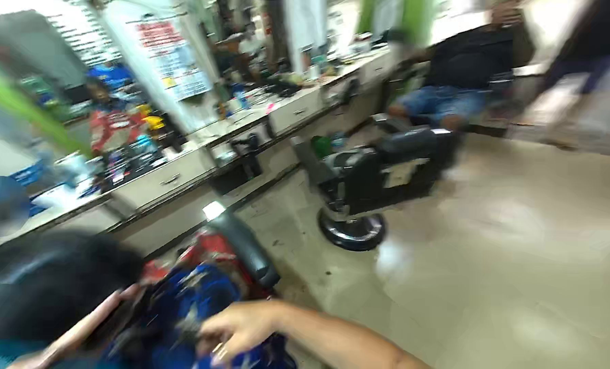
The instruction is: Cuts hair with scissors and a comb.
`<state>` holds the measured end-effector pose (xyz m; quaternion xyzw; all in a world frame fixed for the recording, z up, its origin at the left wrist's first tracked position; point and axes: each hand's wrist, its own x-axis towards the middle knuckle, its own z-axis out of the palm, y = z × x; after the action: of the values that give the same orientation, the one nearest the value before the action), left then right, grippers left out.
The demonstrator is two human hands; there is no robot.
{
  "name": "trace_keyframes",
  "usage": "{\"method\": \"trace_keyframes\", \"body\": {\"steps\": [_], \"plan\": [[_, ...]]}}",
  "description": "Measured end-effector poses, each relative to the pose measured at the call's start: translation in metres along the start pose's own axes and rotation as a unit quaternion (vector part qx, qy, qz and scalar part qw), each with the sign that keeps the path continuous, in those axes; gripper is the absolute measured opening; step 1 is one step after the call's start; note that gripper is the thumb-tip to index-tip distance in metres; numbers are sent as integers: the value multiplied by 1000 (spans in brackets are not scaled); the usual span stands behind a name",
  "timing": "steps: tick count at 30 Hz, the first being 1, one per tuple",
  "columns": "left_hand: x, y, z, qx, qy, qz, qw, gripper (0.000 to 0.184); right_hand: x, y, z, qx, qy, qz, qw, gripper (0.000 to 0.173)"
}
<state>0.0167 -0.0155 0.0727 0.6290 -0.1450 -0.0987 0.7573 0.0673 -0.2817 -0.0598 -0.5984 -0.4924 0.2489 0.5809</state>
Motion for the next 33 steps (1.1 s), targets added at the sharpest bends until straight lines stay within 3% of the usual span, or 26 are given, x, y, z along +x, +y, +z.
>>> {"method": "trace_keyframes", "body": {"steps": [3, 9, 17, 21, 27, 33], "plan": [[-4, -2, -18, 46, 7, 36, 998, 52, 3, 13, -12, 10, -42, 35, 998, 27], [-10, -6, -40, 71, 3, 7, 997, 56, 11, 19, -36, 53, -100, 94, 989, 32], [-12, -7, -36, 53, 17, 2, 998, 55, 48, -10, -50, 22, -133, 78, 988, 32], [-10, -9, -36, 33, 12, 4, 999, 55, 44, 0, -53, 25, -136, 87, 987, 24], [-10, -9, -39, 30, 8, 6, 1000, 55, 51, -6, -58, 23, -163, 91, 982, 32], [-11, -7, -35, 24, 18, 3, 1000, 54, 53, 0, -62, 11, -170, 78, 982, 24]]}}
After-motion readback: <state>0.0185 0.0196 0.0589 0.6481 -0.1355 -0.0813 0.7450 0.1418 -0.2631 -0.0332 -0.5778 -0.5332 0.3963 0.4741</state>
